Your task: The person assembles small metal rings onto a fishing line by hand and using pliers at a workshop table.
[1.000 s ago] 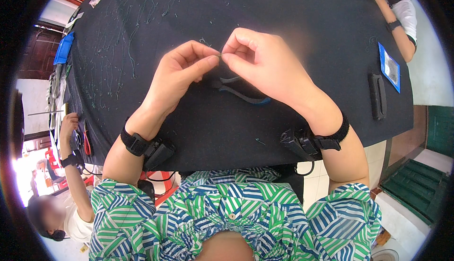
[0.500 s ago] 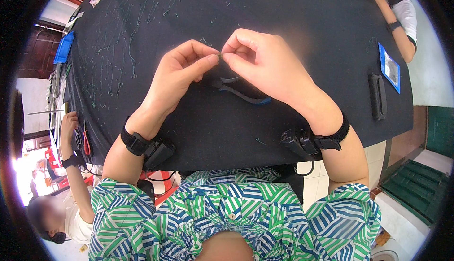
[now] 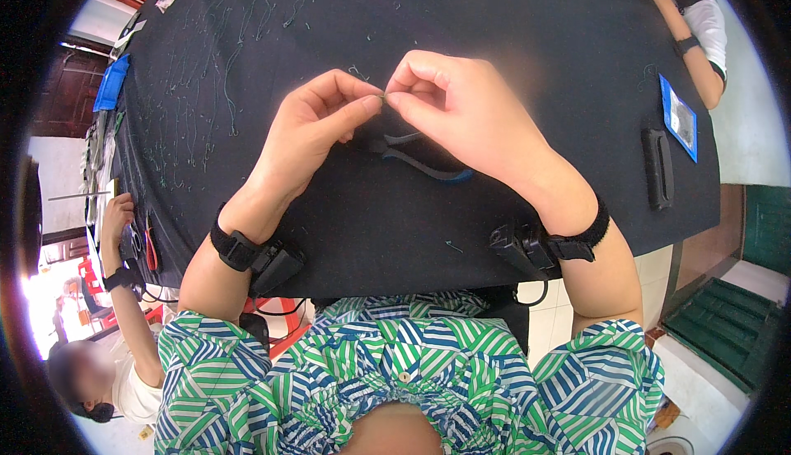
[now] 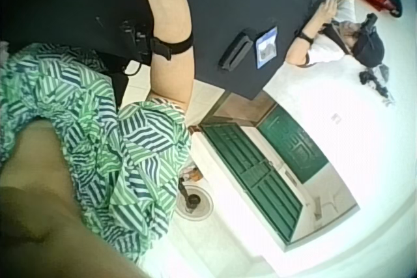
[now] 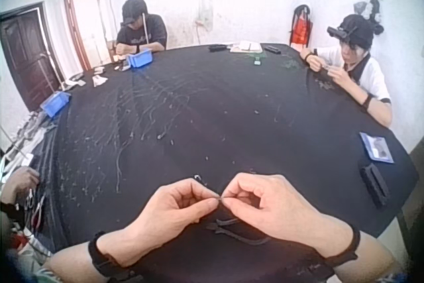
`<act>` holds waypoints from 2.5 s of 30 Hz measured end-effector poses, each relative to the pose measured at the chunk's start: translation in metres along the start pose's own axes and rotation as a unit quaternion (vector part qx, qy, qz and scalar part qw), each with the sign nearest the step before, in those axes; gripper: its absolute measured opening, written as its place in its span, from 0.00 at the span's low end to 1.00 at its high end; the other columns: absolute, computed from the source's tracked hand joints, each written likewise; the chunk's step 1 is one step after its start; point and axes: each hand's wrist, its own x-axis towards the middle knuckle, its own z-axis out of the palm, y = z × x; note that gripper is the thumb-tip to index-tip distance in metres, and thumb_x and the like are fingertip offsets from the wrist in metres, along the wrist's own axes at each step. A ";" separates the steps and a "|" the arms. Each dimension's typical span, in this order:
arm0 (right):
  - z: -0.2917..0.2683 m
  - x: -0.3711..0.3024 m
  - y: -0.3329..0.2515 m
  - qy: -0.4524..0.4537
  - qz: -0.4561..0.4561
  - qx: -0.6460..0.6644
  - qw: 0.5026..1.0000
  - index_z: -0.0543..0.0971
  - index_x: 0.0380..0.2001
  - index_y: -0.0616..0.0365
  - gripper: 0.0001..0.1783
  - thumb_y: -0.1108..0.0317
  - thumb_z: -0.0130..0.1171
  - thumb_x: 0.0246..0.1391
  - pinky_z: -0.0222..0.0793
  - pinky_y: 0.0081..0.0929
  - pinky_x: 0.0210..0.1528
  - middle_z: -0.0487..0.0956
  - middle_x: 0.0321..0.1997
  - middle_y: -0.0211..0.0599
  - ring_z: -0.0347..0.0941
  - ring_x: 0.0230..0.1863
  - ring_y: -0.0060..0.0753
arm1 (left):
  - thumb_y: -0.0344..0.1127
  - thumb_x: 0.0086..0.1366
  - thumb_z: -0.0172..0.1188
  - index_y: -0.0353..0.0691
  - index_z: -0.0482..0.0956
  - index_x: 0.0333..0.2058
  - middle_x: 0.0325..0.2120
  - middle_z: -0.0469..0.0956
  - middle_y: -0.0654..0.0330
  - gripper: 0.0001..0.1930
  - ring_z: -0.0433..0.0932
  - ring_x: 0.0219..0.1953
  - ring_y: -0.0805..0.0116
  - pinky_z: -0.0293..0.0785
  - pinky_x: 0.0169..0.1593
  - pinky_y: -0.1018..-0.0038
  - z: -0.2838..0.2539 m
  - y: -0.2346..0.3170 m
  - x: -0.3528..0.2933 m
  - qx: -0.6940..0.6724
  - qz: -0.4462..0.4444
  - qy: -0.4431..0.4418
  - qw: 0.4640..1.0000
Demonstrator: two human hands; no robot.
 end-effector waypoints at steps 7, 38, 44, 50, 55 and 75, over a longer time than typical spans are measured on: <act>0.000 0.000 0.000 0.000 -0.011 -0.005 1.000 0.76 0.31 0.62 0.07 0.69 0.58 0.56 0.64 0.20 0.30 0.75 0.22 0.31 0.69 0.25 0.17 | 0.38 0.64 0.61 0.39 0.79 0.39 0.30 0.78 0.67 0.10 0.70 0.30 0.83 0.64 0.34 0.84 -0.001 -0.001 0.000 -0.005 0.003 -0.004 1.000; -0.017 0.001 -0.002 0.249 -0.185 0.038 0.950 0.80 0.36 0.61 0.06 0.71 0.62 0.55 0.68 0.14 0.35 0.80 0.31 0.28 0.73 0.31 0.15 | 0.39 0.64 0.60 0.38 0.77 0.36 0.24 0.72 0.71 0.10 0.64 0.24 0.85 0.63 0.31 0.84 -0.010 -0.005 0.010 -0.095 0.014 0.098 0.990; -0.019 -0.003 0.000 0.231 -0.231 0.166 0.931 0.79 0.38 0.64 0.07 0.76 0.60 0.56 0.68 0.14 0.35 0.80 0.36 0.32 0.73 0.31 0.16 | 0.38 0.66 0.58 0.41 0.77 0.39 0.30 0.74 0.71 0.08 0.65 0.27 0.85 0.63 0.33 0.85 -0.006 0.000 0.003 -0.037 0.024 0.037 0.998; -0.021 -0.010 -0.004 0.200 -0.272 0.270 0.902 0.77 0.40 0.67 0.08 0.79 0.58 0.56 0.69 0.16 0.35 0.79 0.37 0.37 0.74 0.31 0.19 | 0.38 0.67 0.57 0.40 0.76 0.38 0.43 0.78 0.61 0.08 0.71 0.33 0.82 0.70 0.39 0.83 0.006 0.003 -0.005 -0.043 0.017 -0.041 0.998; -0.018 -0.016 -0.019 0.181 -0.293 0.219 0.913 0.71 0.36 0.60 0.05 0.71 0.48 0.63 0.64 0.25 0.32 0.66 0.26 0.30 0.64 0.29 0.24 | 0.37 0.67 0.57 0.40 0.75 0.37 0.51 0.75 0.54 0.07 0.77 0.39 0.76 0.76 0.42 0.79 0.009 0.007 -0.007 -0.097 0.003 -0.078 0.992; -0.017 -0.022 -0.031 0.140 -0.318 0.202 0.916 0.71 0.37 0.56 0.07 0.64 0.50 0.64 0.66 0.25 0.32 0.66 0.27 0.29 0.65 0.30 0.24 | 0.32 0.68 0.54 0.36 0.73 0.38 0.50 0.75 0.51 0.05 0.77 0.49 0.66 0.80 0.46 0.73 0.021 0.011 -0.012 -0.193 -0.068 -0.151 0.967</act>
